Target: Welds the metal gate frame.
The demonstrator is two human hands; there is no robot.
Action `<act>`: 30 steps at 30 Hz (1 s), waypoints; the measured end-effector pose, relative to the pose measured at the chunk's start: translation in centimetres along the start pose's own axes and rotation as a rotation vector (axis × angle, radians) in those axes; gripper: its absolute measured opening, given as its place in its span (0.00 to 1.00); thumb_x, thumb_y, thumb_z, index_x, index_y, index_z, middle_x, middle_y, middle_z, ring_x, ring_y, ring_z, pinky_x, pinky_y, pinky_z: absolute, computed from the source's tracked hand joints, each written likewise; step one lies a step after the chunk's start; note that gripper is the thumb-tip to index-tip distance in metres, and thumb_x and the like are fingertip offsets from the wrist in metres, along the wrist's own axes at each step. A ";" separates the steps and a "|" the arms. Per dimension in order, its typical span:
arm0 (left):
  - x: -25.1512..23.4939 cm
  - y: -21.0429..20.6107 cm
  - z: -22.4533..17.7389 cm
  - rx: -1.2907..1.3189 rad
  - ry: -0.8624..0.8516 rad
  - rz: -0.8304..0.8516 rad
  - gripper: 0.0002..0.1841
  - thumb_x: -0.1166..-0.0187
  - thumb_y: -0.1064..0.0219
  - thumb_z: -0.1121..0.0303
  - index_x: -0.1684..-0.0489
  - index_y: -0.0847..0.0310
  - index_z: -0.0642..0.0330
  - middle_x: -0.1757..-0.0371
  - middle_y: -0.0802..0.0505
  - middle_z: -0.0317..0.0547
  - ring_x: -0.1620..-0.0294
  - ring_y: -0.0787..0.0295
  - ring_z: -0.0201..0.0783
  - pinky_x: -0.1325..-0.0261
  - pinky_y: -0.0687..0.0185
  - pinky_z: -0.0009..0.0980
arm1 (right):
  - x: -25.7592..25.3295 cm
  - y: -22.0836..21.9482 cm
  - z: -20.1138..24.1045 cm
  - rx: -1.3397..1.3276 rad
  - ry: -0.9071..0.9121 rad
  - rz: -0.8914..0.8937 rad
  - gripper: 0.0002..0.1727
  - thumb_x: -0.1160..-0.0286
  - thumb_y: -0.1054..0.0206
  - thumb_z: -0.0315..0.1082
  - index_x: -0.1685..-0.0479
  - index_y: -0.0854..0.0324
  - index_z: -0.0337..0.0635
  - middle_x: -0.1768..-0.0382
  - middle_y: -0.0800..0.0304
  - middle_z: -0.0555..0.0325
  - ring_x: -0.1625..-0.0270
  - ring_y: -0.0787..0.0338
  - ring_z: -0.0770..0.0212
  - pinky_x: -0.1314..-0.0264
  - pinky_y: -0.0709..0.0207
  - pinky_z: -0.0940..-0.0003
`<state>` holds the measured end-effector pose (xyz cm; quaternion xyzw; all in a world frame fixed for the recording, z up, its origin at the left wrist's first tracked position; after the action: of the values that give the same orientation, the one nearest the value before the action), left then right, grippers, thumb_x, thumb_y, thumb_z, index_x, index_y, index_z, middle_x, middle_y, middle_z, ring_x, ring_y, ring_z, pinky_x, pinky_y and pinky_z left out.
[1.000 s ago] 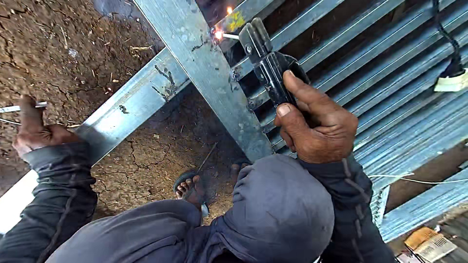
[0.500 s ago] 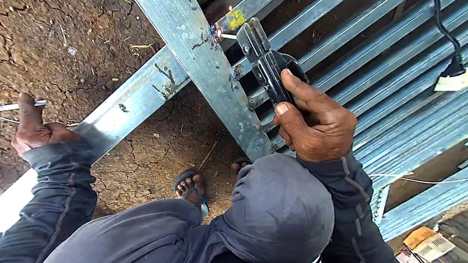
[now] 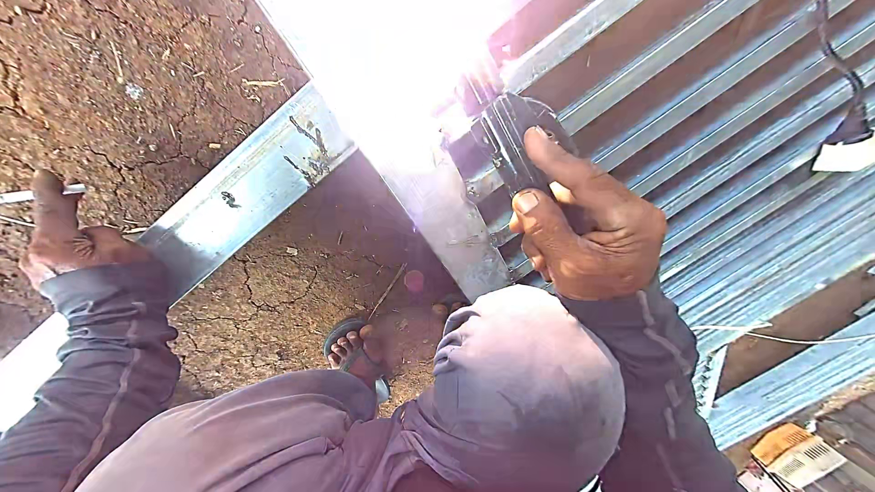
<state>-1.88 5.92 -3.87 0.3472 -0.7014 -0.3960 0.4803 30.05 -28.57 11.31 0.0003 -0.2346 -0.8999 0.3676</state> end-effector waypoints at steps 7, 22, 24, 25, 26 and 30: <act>-0.1 -0.1 0.1 0.050 -0.003 -0.014 0.31 0.18 0.52 0.70 0.11 0.35 0.49 0.16 0.22 0.49 0.15 0.27 0.50 0.14 0.35 0.52 | 0.0 0.0 0.1 0.001 -0.001 0.001 0.25 0.20 0.33 0.24 0.23 0.22 0.31 0.61 0.05 0.55 0.76 0.14 0.72 0.80 0.18 0.77; -0.5 0.3 -0.8 -0.070 0.151 0.115 0.31 0.14 0.52 0.72 0.07 0.43 0.50 0.13 0.27 0.57 0.14 0.32 0.63 0.14 0.44 0.62 | 0.1 0.5 -0.1 -0.004 0.069 0.004 0.24 0.20 0.34 0.25 0.24 0.23 0.27 0.62 0.06 0.52 0.76 0.15 0.69 0.80 0.19 0.72; -0.4 0.2 -0.4 -0.069 0.109 0.066 0.32 0.17 0.51 0.70 0.08 0.41 0.47 0.15 0.24 0.55 0.16 0.29 0.63 0.17 0.39 0.64 | 0.1 0.4 -0.1 -0.002 0.063 0.002 0.24 0.20 0.34 0.24 0.24 0.23 0.28 0.62 0.06 0.52 0.76 0.15 0.69 0.79 0.18 0.72; -0.7 -0.1 0.4 -0.086 0.064 0.047 0.32 0.18 0.52 0.69 0.08 0.40 0.48 0.17 0.22 0.55 0.18 0.27 0.64 0.19 0.37 0.65 | 0.1 0.4 -0.1 0.007 0.055 -0.002 0.24 0.20 0.33 0.25 0.24 0.22 0.29 0.62 0.05 0.53 0.76 0.15 0.69 0.79 0.18 0.72; -1.0 -0.3 1.0 -0.097 0.040 0.031 0.32 0.18 0.52 0.69 0.09 0.38 0.48 0.17 0.21 0.55 0.18 0.25 0.63 0.20 0.35 0.65 | 0.1 0.4 -0.1 0.010 0.051 -0.009 0.24 0.20 0.33 0.25 0.25 0.22 0.29 0.62 0.05 0.53 0.77 0.15 0.70 0.80 0.19 0.73; 0.0 0.3 -1.3 0.048 0.178 0.001 0.29 0.14 0.51 0.71 0.11 0.35 0.46 0.16 0.21 0.45 0.15 0.29 0.48 0.13 0.41 0.49 | 0.0 0.3 -0.1 0.003 0.055 -0.006 0.24 0.20 0.34 0.25 0.25 0.22 0.28 0.64 0.06 0.53 0.78 0.16 0.70 0.81 0.20 0.73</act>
<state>-0.70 5.81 -3.33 0.3924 -0.6652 -0.3464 0.5324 30.26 -28.86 11.33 0.0264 -0.2258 -0.9003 0.3712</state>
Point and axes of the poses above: each hand's wrist, its own x-axis away from the middle knuckle, its own y-axis out of the back of the hand, z = x × y, the point moved 5 cm from there along -x, towards the middle knuckle
